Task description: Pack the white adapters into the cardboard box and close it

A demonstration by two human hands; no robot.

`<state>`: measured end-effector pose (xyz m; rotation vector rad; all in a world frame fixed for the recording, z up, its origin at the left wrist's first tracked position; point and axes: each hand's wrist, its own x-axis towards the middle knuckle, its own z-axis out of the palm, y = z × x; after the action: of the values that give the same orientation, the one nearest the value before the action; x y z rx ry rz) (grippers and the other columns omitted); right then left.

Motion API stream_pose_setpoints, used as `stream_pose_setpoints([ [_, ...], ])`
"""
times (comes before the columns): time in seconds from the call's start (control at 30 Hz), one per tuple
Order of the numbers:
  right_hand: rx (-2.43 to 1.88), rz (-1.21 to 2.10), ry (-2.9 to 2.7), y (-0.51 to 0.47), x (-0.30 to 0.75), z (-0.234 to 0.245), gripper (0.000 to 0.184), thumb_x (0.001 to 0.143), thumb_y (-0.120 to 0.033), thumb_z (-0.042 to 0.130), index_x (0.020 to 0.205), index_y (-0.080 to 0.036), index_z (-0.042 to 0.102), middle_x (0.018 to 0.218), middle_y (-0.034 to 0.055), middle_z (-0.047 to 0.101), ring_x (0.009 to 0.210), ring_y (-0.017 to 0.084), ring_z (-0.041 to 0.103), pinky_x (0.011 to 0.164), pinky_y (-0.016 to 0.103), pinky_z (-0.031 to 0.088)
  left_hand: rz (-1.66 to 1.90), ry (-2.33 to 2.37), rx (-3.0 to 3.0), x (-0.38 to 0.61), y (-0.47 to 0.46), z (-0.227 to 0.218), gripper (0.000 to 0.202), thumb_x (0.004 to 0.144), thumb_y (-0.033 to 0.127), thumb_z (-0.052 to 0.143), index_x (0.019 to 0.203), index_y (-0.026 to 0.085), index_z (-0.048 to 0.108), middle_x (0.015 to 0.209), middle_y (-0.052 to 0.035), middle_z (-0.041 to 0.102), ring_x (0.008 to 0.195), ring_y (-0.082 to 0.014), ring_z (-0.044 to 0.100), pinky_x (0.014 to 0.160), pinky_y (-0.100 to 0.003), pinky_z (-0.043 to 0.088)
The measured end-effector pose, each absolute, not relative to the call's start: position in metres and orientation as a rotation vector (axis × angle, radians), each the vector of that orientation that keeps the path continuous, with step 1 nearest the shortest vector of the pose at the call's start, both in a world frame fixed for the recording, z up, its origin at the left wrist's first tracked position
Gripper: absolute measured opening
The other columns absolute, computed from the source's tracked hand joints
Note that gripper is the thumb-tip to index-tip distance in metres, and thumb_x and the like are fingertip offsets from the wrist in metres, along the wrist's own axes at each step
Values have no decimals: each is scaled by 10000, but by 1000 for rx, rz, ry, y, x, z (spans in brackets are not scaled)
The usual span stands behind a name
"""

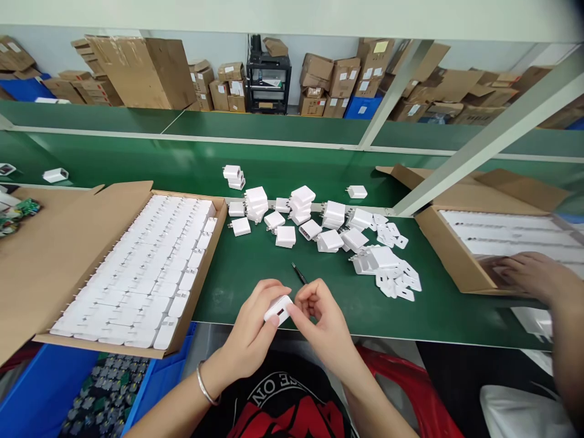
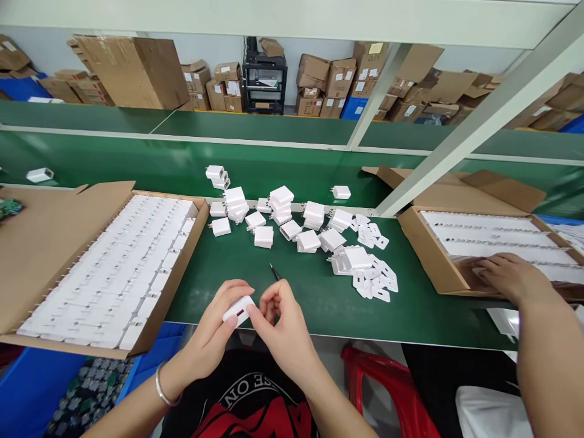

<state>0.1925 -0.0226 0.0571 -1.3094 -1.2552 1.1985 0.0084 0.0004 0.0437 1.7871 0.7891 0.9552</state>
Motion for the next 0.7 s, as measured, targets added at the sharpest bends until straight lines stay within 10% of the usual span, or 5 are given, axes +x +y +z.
stream_pose_setpoints([
  [0.13,-1118,1586,-1250,-14,193,52,319,1002,-425,641,1253,-273,515,1046,14,586,877,155,564,692,270,469,975,712,1752,6,3,38,375,1111,435,323,1430,283,447,1362,-97,479,1238,-237,510,1047,-389,427],
  [0.7,-1076,1253,-1169,-16,181,14,288,1033,-491,589,1206,-271,658,1030,30,658,853,156,613,727,259,522,1045,865,1748,20,3,10,342,1113,360,375,1338,224,594,1015,-49,530,862,-168,525,755,-287,433],
])
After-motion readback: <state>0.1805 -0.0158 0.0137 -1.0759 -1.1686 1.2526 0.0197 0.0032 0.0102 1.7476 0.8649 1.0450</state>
